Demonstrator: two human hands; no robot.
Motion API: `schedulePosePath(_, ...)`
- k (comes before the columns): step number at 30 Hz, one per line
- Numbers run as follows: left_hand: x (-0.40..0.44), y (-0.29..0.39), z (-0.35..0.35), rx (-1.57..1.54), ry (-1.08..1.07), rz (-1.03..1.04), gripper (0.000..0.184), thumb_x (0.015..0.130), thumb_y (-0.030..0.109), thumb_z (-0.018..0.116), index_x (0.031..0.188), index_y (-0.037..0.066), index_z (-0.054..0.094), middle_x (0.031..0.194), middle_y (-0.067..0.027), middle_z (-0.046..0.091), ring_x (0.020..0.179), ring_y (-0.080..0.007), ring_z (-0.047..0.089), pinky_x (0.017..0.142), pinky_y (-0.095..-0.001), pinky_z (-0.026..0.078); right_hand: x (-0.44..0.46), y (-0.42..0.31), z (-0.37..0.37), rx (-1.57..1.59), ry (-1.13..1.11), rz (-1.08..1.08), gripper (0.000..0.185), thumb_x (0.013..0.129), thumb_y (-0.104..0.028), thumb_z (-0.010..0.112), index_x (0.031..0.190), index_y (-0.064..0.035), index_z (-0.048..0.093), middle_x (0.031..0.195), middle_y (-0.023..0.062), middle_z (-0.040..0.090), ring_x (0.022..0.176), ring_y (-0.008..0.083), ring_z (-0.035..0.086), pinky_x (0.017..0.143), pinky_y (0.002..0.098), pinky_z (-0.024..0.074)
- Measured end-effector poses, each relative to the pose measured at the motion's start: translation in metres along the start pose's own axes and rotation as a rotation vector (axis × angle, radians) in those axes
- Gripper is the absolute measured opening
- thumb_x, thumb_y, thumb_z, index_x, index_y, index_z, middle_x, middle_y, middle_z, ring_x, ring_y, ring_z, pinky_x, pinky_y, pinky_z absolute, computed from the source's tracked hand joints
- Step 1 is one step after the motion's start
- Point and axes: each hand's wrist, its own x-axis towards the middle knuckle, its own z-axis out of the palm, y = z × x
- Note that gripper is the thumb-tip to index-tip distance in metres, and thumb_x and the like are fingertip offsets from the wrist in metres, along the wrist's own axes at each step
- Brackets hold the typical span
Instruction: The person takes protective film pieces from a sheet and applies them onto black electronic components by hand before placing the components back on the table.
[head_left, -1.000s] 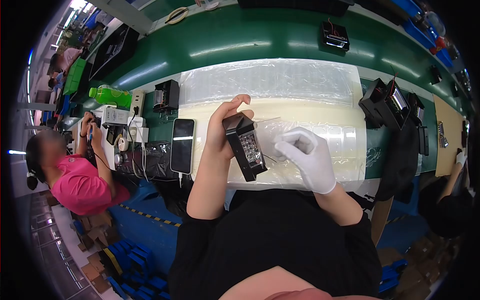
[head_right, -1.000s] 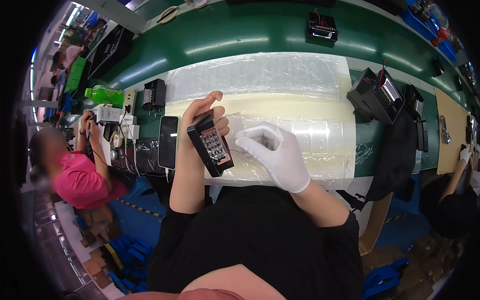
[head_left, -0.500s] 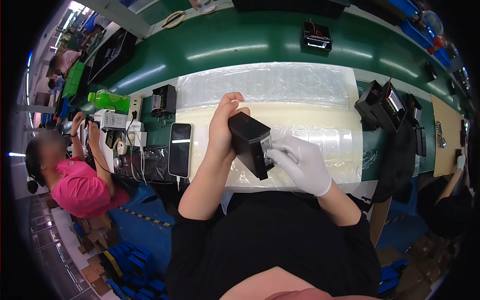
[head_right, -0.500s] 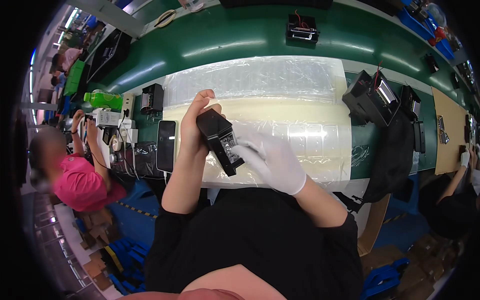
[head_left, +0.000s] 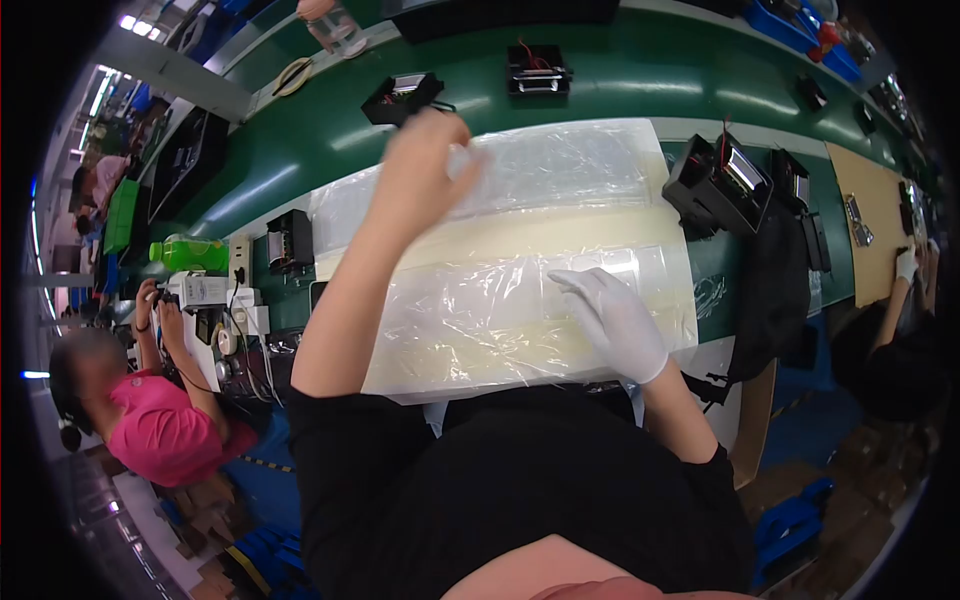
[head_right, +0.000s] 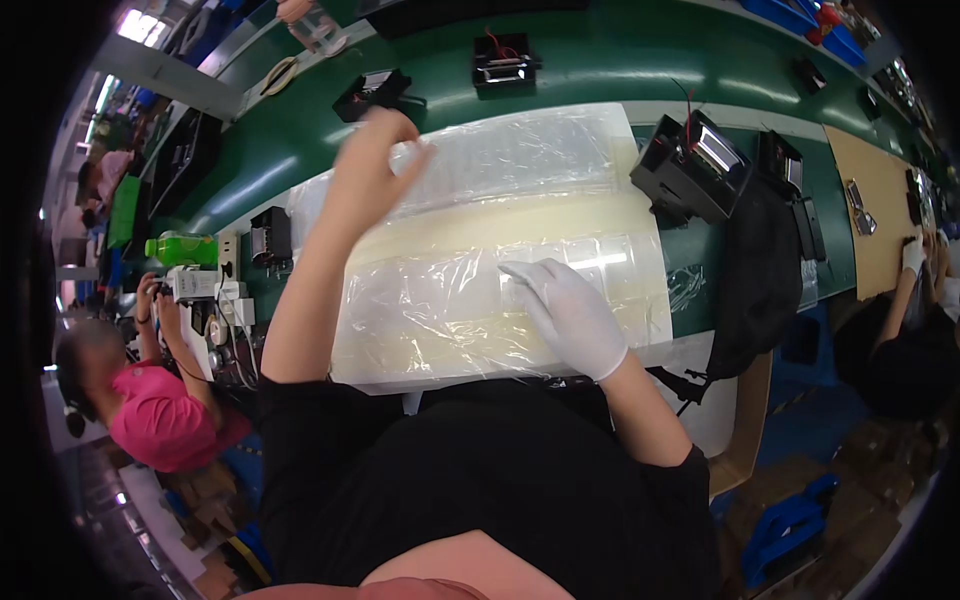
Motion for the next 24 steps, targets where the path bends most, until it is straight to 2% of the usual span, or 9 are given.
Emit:
schedulePosePath(1,-0.013,0.035,-0.011,-0.130,-0.365,-0.167,0.031,0.090,0.038,0.069,0.089,0.009,0.058,0.077,-0.0058,0.063,0.066,-0.0248,0.057,0.064,-0.0367,0.047,-0.001,0.007,0.005,-0.006,0.021,-0.035,0.036,0.092,-0.012,0.059,0.126,-0.0037,0.062,0.102,0.0149,0.062,0.090,0.0300,0.059,0.083,0.0372,0.0472)
schedulePosePath(2,-0.023,0.052,-0.011,-0.113,-0.613,-0.080,0.034,0.088,0.040,0.071,0.086,0.009,0.056,0.077,-0.0065,0.063,0.065,-0.0250,0.057,0.064,-0.0371,0.047,-0.001,0.014,0.010,-0.012,0.040,-0.073,0.036,0.091,-0.014,0.061,0.126,-0.0042,0.062,0.103,0.0147,0.062,0.091,0.0302,0.059,0.084,0.0373,0.0476)
schedulePosePath(4,-0.042,0.084,-0.011,0.021,-0.954,0.076,0.032,0.088,0.037,0.071,0.086,0.010,0.056,0.078,-0.0056,0.062,0.066,-0.0249,0.057,0.065,-0.0374,0.048,0.001,0.023,0.015,-0.028,0.079,-0.161,0.038,0.089,-0.016,0.064,0.126,-0.0052,0.062,0.106,0.0144,0.062,0.092,0.0304,0.060,0.085,0.0376,0.0485)
schedulePosePath(10,-0.102,0.085,0.019,0.097,-0.760,0.264,0.022,0.087,0.026,0.071,0.086,0.010,0.056,0.080,-0.0051,0.060,0.071,-0.0260,0.058,0.068,-0.0365,0.048,0.002,0.028,0.023,-0.124,0.089,-0.233,0.048,0.082,-0.021,0.073,0.127,-0.0063,0.062,0.119,0.0144,0.060,0.104,0.0314,0.058,0.093,0.0383,0.0480)
schedulePosePath(14,-0.095,0.077,0.009,-0.385,-0.894,0.061,0.010,0.082,0.014,0.069,0.086,0.011,0.060,0.083,-0.0066,0.060,0.082,-0.0243,0.059,0.074,-0.0335,0.048,0.004,0.027,0.029,-0.175,0.112,-0.171,0.059,0.075,-0.022,0.079,0.128,-0.0049,0.062,0.132,0.0134,0.056,0.110,0.0319,0.056,0.099,0.0403,0.0462)
schedulePosePath(20,-0.107,0.076,0.010,-0.403,-0.753,0.162,0.013,0.079,0.006,0.067,0.087,0.011,0.058,0.093,-0.0064,0.055,0.093,-0.0244,0.052,0.082,-0.0311,0.045,0.007,0.031,0.032,-0.179,0.091,-0.208,0.064,0.073,-0.023,0.080,0.131,-0.0045,0.060,0.133,0.0144,0.056,0.111,0.0329,0.056,0.099,0.0407,0.0464)
schedulePosePath(24,-0.112,0.073,0.008,-0.479,-0.741,0.007,0.015,0.079,0.004,0.066,0.087,0.011,0.056,0.103,-0.0060,0.048,0.098,-0.0249,0.045,0.087,-0.0305,0.042,0.003,0.033,0.037,-0.266,0.088,-0.247,0.069,0.071,-0.024,0.081,0.133,-0.0039,0.059,0.134,0.0147,0.056,0.111,0.0337,0.056,0.099,0.0407,0.0463)
